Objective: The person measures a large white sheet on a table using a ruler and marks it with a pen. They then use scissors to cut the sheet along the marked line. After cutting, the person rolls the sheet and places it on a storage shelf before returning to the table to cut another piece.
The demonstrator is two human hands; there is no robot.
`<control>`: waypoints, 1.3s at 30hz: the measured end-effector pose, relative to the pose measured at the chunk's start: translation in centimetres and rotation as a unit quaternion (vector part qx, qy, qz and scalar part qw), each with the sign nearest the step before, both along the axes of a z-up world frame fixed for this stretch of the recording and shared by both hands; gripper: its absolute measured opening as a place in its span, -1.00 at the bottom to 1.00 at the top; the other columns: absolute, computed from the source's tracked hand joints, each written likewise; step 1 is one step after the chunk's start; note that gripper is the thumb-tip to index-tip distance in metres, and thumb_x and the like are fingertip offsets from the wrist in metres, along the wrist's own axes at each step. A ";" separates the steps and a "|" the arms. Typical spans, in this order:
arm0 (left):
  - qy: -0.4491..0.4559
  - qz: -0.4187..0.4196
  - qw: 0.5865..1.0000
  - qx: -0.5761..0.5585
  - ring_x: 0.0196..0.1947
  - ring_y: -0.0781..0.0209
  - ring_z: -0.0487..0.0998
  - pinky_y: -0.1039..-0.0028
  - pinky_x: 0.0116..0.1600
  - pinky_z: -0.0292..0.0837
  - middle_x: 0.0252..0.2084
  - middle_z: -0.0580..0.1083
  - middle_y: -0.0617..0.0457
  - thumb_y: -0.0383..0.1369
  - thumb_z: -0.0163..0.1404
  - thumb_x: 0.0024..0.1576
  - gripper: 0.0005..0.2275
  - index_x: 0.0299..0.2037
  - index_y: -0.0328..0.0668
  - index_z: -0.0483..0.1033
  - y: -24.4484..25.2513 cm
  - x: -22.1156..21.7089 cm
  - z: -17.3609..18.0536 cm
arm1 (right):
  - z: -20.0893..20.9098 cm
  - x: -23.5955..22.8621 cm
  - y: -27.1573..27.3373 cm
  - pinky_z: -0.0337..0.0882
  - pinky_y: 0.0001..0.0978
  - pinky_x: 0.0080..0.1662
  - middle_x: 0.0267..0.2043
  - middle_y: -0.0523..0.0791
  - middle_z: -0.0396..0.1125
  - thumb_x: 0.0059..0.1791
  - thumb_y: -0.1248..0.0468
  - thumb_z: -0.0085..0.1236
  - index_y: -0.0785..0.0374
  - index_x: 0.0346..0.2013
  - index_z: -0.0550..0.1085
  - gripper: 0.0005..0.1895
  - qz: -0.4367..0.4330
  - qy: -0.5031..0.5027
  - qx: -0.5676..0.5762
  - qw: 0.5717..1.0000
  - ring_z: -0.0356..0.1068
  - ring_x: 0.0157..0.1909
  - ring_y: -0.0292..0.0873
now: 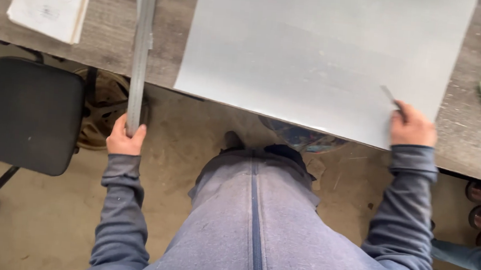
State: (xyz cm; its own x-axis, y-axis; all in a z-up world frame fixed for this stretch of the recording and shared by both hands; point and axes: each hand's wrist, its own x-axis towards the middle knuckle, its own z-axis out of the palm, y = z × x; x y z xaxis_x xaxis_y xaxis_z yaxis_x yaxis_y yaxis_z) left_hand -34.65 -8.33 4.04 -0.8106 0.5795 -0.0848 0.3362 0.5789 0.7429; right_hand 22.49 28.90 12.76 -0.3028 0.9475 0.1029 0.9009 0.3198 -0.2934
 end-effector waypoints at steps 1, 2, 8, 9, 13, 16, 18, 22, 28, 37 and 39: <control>0.002 0.003 1.000 -0.006 -0.48 0.24 0.49 0.40 -0.25 0.45 -0.43 0.52 -0.02 -0.25 0.24 0.08 -0.55 0.17 -0.19 0.52 0.3 -1.0 -0.3 | -0.9 1.3 0.9 0.46 -0.10 -0.08 -0.15 0.03 0.48 0.11 0.26 0.19 0.11 0.11 0.62 -0.73 0.003 0.002 -0.006 1.000 0.48 -0.18 0.06; 0.019 -0.027 0.999 -0.009 -0.46 0.20 0.51 0.38 -0.22 0.47 -0.40 0.52 -0.05 -0.25 0.25 0.09 -0.56 0.17 -0.18 0.52 0.6 -1.9 -0.5 | -1.8 2.7 1.8 0.47 -0.11 -0.03 -0.15 0.04 0.49 0.12 0.27 0.17 0.15 0.10 0.62 -0.74 0.001 0.009 0.001 1.000 0.48 -0.14 0.06; 0.042 -0.098 0.994 -0.027 -0.28 0.03 0.61 0.28 -0.10 0.49 -0.23 0.56 -0.14 -0.25 0.23 0.14 -0.55 0.22 -0.18 0.46 3.1 -4.7 1.4 | -5.5 8.5 4.0 0.47 -0.11 0.07 -0.16 0.04 0.46 0.07 0.35 0.10 0.24 0.05 0.59 -0.73 -0.007 -0.017 0.042 0.999 0.47 -0.11 0.03; 0.037 -0.101 0.994 -0.024 -0.21 -0.01 0.61 0.27 -0.06 0.49 -0.16 0.57 -0.15 -0.25 0.22 0.16 -0.54 0.24 -0.19 0.44 3.9 -4.7 1.8 | -5.4 9.4 4.1 0.47 -0.11 0.11 -0.13 0.03 0.47 0.04 0.38 0.07 0.25 0.02 0.56 -0.73 0.010 -0.024 0.068 0.997 0.47 -0.07 0.03; 0.177 -0.147 0.973 0.011 -0.09 -0.15 0.54 0.24 0.01 0.46 0.01 0.49 -0.27 -0.33 0.25 0.14 -0.48 0.29 -0.33 0.41 5.1 -2.0 5.5 | -4.5 11.1 3.3 0.43 -0.08 0.03 -0.14 0.04 0.45 0.01 0.37 0.10 0.25 -0.03 0.58 -0.75 -0.011 -0.057 0.075 0.996 0.44 -0.10 0.08; 0.292 -0.174 0.937 0.081 0.14 -0.19 0.50 0.18 0.26 0.42 0.15 0.48 -0.24 -0.42 0.24 0.20 -0.59 0.22 -0.32 0.43 8.0 3.0 7.6 | -3.9 13.2 2.3 0.44 -0.06 0.05 -0.14 0.03 0.45 0.01 0.38 0.08 0.23 -0.02 0.58 -0.73 -0.044 -0.066 0.064 0.995 0.45 -0.08 0.09; -0.080 -0.214 0.968 0.105 -0.03 0.11 0.59 0.35 0.13 0.51 0.01 0.55 -0.11 -0.45 0.08 0.24 -0.70 0.18 -0.30 0.48 10.2 7.9 8.1 | -3.5 14.9 2.3 0.42 -0.05 0.03 -0.12 0.05 0.45 -0.01 0.39 0.08 0.26 -0.07 0.58 -0.76 -0.043 -0.052 0.078 0.995 0.44 -0.03 0.14; -0.485 -0.350 0.786 0.155 0.00 0.16 0.58 0.38 0.17 0.47 0.04 0.54 -0.14 -0.36 -0.02 0.31 -0.55 0.38 -0.37 0.24 13.2 16.4 -0.1 | -5.0 18.9 4.3 0.41 -0.04 0.06 -0.08 0.06 0.46 -0.03 0.42 0.08 0.31 -0.08 0.57 -0.75 -0.054 -0.050 0.114 0.991 0.43 0.01 0.14; -0.634 -0.338 0.689 0.097 0.09 0.04 0.55 0.29 0.23 0.42 0.16 0.48 -0.25 -0.12 -0.16 0.32 -0.39 0.47 -0.37 0.01 16.9 26.9 -3.9 | -5.1 20.7 9.9 0.42 -0.05 0.11 -0.02 0.07 0.41 -0.01 0.51 0.09 0.34 0.04 0.54 -0.68 -0.024 -0.022 0.166 0.986 0.40 0.06 0.15; -0.547 -0.086 0.832 0.020 -0.06 -0.12 0.61 0.19 0.18 0.46 -0.04 0.51 -0.43 -0.06 -0.30 0.40 -0.43 0.13 -0.66 0.39 17.2 32.9 -1.7 | -2.3 18.9 11.5 0.45 -0.22 -0.27 -0.36 -0.11 0.39 -0.09 0.33 0.32 0.12 0.00 0.60 -0.65 0.137 0.007 0.152 0.979 0.42 -0.33 -0.07; -0.479 -0.036 0.876 0.046 -0.17 -0.07 0.62 0.14 0.03 0.55 -0.06 0.55 -0.27 -0.12 -0.24 0.42 -0.50 0.06 -0.64 0.41 17.2 33.7 -0.1 | -1.8 19.0 12.6 0.46 -0.27 -0.17 -0.27 -0.15 0.43 -0.03 0.36 0.33 0.11 0.02 0.59 -0.68 0.183 0.033 0.135 0.973 0.44 -0.25 -0.09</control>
